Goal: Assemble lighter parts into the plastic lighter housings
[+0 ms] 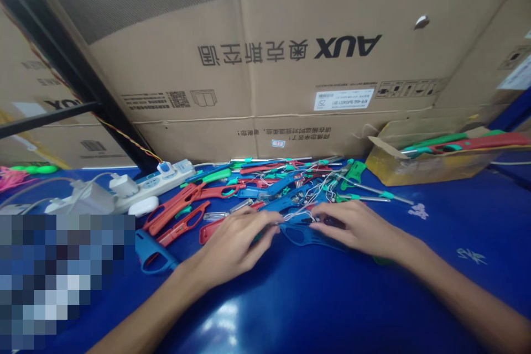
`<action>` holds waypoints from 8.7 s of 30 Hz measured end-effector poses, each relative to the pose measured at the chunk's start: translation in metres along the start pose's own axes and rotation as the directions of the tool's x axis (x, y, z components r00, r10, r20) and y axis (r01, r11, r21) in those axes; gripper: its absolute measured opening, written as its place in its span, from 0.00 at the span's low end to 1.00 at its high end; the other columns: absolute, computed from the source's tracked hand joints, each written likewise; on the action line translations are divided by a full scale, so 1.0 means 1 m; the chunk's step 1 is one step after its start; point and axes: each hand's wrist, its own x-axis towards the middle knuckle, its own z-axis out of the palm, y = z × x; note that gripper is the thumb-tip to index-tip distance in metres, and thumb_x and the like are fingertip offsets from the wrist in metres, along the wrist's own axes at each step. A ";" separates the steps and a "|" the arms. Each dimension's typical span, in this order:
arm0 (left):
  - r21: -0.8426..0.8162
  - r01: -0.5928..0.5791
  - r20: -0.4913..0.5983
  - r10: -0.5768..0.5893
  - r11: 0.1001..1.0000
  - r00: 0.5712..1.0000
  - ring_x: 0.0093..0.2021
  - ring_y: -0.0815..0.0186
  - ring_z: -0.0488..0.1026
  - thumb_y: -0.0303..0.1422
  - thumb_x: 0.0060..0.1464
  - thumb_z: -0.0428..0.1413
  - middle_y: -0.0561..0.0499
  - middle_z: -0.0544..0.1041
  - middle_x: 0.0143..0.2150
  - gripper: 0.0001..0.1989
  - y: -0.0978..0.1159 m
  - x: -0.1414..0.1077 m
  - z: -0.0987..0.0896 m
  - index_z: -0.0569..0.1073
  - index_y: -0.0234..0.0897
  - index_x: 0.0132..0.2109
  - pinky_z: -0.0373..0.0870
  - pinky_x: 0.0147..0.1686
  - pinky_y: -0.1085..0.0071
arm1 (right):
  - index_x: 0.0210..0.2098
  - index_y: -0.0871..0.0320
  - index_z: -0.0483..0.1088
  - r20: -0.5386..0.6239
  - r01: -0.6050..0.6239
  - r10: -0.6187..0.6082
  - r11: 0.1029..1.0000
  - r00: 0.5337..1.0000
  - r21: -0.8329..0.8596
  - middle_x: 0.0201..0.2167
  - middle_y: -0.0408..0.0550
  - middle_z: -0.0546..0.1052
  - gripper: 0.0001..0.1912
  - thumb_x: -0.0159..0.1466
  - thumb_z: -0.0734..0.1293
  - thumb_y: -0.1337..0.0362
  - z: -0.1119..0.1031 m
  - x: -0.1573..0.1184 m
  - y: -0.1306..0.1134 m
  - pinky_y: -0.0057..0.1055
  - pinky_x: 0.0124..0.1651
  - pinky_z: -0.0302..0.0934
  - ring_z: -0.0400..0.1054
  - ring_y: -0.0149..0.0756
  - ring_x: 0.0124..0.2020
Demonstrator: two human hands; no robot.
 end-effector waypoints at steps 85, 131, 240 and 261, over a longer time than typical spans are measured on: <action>0.126 -0.005 0.080 -0.005 0.992 0.997 0.51 0.60 0.73 0.31 0.71 0.46 0.48 0.77 0.49 0.10 -0.017 0.001 0.009 0.70 0.39 0.53 0.68 0.54 0.56 | 0.43 0.53 0.75 0.172 -0.002 -0.001 1.000 0.985 0.018 0.33 0.45 0.80 0.13 0.70 0.62 0.55 0.002 0.000 -0.001 0.30 0.33 0.57 0.73 0.34 0.32; 0.107 -0.016 0.216 -0.008 0.994 0.976 0.48 0.62 0.71 0.34 0.70 0.48 0.50 0.75 0.47 0.10 -0.010 0.002 0.013 0.72 0.41 0.53 0.67 0.51 0.62 | 0.37 0.54 0.76 0.287 -0.046 0.031 0.998 0.957 0.045 0.33 0.44 0.79 0.14 0.68 0.65 0.52 -0.008 -0.001 0.000 0.31 0.38 0.58 0.72 0.35 0.36; 0.065 -0.034 0.268 0.015 0.997 0.963 0.48 0.63 0.70 0.33 0.70 0.50 0.49 0.73 0.48 0.11 -0.008 0.003 0.008 0.72 0.42 0.55 0.69 0.51 0.63 | 0.36 0.54 0.74 0.308 -0.093 0.060 0.991 0.950 0.096 0.33 0.44 0.77 0.17 0.69 0.62 0.50 -0.009 0.000 -0.001 0.31 0.36 0.56 0.69 0.34 0.35; 0.108 0.001 0.316 -0.036 0.994 0.948 0.52 0.59 0.69 0.35 0.69 0.50 0.48 0.70 0.52 0.14 -0.004 -0.001 0.002 0.69 0.43 0.59 0.68 0.54 0.58 | 0.37 0.54 0.73 0.331 -0.133 0.090 0.985 0.939 0.108 0.32 0.44 0.76 0.18 0.70 0.60 0.49 -0.012 -0.001 -0.002 0.30 0.35 0.55 0.68 0.34 0.33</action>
